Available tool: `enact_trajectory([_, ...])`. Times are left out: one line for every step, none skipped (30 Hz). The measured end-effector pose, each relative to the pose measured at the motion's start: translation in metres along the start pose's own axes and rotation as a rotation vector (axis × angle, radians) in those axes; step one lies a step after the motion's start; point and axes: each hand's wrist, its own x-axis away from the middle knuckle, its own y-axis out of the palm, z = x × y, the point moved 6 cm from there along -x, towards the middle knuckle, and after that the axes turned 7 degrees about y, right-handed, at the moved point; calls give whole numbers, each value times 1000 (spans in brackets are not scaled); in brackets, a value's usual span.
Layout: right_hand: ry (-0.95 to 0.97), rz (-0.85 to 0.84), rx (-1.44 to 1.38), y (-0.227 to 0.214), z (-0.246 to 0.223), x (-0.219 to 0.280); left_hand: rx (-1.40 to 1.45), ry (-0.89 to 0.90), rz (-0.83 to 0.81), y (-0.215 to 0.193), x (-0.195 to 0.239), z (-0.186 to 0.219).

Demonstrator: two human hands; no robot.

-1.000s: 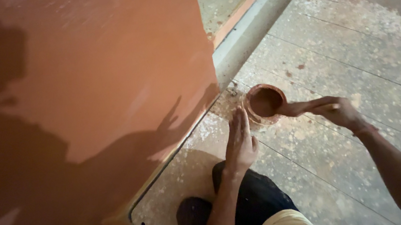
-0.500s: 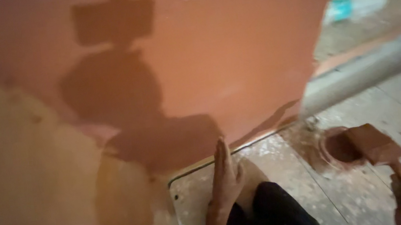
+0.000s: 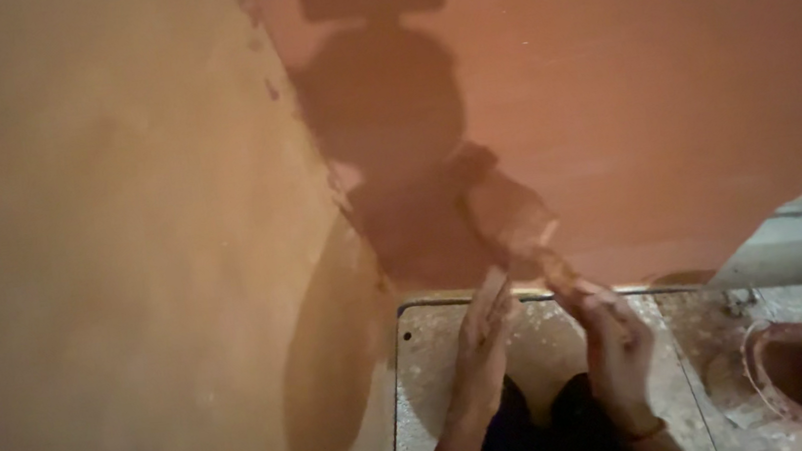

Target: The person kneels on the floor and uses a paintbrush to apply reddish-brown paint to a wall. They repeatedly dip the brush into a small bucket and stroke the wall surface, gradually covering the lower section.

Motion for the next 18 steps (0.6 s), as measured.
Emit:
enact_trajectory([-9, -2, 109, 14, 0, 3, 150, 7, 3, -3, -2, -2])
enact_trajectory([-19, -3, 218, 25, -1, 5, 246, 32, 10, -8, -2, -4])
enact_trajectory([-140, -58, 260, 38, -8, 9, 342, 55, 14, -12, -3, -6])
enact_trajectory([-262, -112, 300, 50, -14, 13, 439, 78, 18, -17, -3, -8])
enact_trajectory([-384, -163, 339, 61, -21, 17, 527, 48, 25, -20, -4, -13])
enact_trajectory([-419, -186, 377, 70, -24, 18, 615, 17, 31, -22, -4, -18])
enact_trajectory([-450, -207, 415, 77, -27, 22, 702, -17, 39, -24, -3, -22])
enact_trajectory([-481, -228, 453, 84, -31, 25, 761, -48, -6, -22, -1, -23])
enact_trajectory([-460, -240, 472, 89, -34, 27, 816, -81, -53, -20, 2, -23])
enact_trajectory([-439, -252, 492, 94, -36, 29, 872, -115, -101, -16, 5, -22])
enact_trajectory([-419, -261, 510, 99, -39, 31, 804, -122, -46, -19, 4, -22])
enact_trajectory([-440, -274, 529, 103, -44, 32, 736, -129, 8, -23, 3, -21])
enact_trajectory([-458, -291, 550, 107, -47, 34, 670, -137, 65, -26, 3, -20])
enact_trajectory([-475, -308, 572, 111, -48, 35, 645, -132, 75, -29, 2, -17])
enact_trajectory([-417, -339, 641, 115, -44, 33, 623, -123, 84, -31, -1, -14])
enact_trajectory([-357, -370, 709, 119, -37, 30, 600, -114, 92, -33, -4, -11])
enact_trajectory([-299, -402, 779, 121, -30, 27, 583, -105, 92, -33, -6, -8])
enact_trajectory([-422, -336, 731, 121, -34, 28, 567, -96, 91, -35, -8, -5])
